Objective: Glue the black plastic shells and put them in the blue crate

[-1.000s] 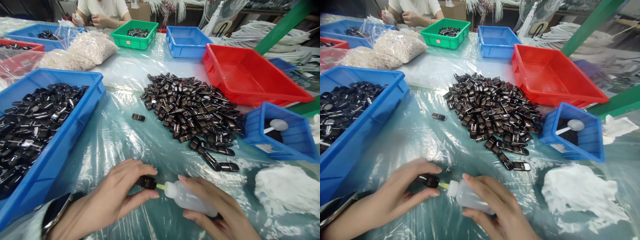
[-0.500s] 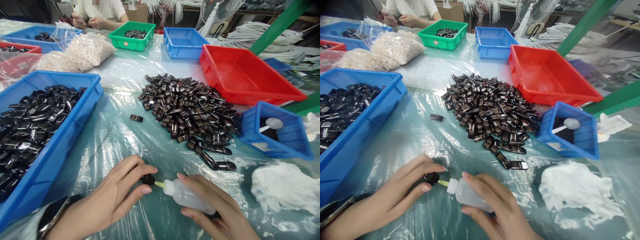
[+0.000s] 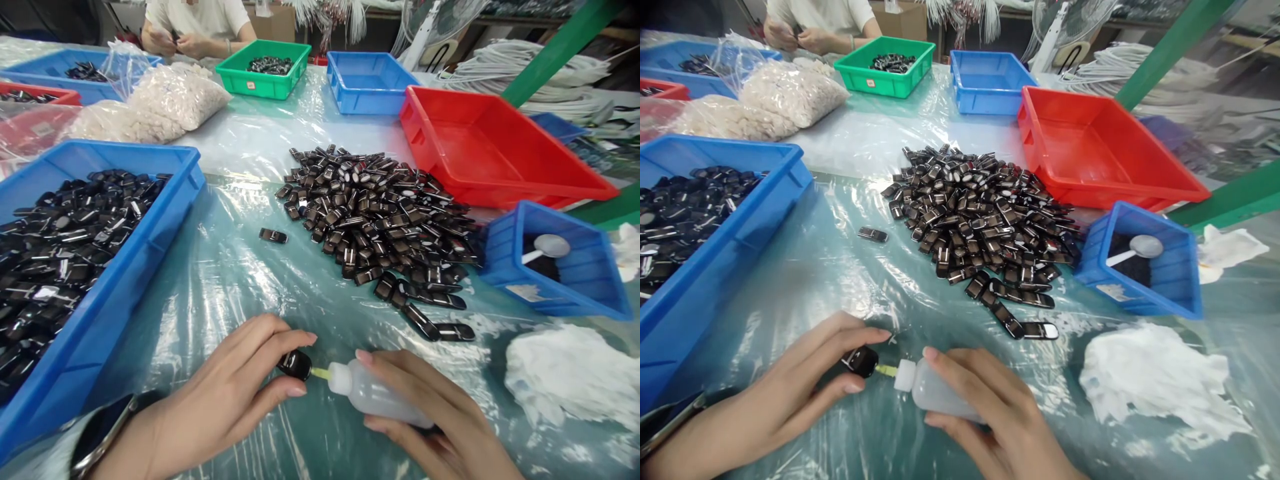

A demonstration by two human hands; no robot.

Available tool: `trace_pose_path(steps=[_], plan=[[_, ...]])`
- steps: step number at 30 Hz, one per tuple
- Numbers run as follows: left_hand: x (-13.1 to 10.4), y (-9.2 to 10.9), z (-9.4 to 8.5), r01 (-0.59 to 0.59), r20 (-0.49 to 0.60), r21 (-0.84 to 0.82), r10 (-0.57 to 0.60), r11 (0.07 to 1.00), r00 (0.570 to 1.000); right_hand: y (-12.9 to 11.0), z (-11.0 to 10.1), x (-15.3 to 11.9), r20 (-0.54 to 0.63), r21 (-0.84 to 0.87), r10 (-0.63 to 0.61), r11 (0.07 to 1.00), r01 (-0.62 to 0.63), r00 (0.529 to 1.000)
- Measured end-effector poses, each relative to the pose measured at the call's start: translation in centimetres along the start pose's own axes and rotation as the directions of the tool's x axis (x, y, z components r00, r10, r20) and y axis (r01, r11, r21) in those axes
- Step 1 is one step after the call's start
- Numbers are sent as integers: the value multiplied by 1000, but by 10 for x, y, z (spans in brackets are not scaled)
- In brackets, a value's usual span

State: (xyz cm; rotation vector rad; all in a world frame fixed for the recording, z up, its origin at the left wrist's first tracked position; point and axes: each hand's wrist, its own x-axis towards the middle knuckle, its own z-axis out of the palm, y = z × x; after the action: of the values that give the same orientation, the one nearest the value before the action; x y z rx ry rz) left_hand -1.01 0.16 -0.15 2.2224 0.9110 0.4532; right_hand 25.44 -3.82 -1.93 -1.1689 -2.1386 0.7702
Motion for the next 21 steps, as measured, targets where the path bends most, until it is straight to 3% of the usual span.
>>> trace_pose_path(steps=[8, 21], plan=[[0, -1, 2, -18, -28, -29, 17, 999, 999, -3, 1, 0, -17, 23, 39, 999, -38, 999], [-1, 0, 2, -1, -19, -32, 0, 999, 1000, 2, 2, -3, -15, -35, -16, 999, 16, 1000]])
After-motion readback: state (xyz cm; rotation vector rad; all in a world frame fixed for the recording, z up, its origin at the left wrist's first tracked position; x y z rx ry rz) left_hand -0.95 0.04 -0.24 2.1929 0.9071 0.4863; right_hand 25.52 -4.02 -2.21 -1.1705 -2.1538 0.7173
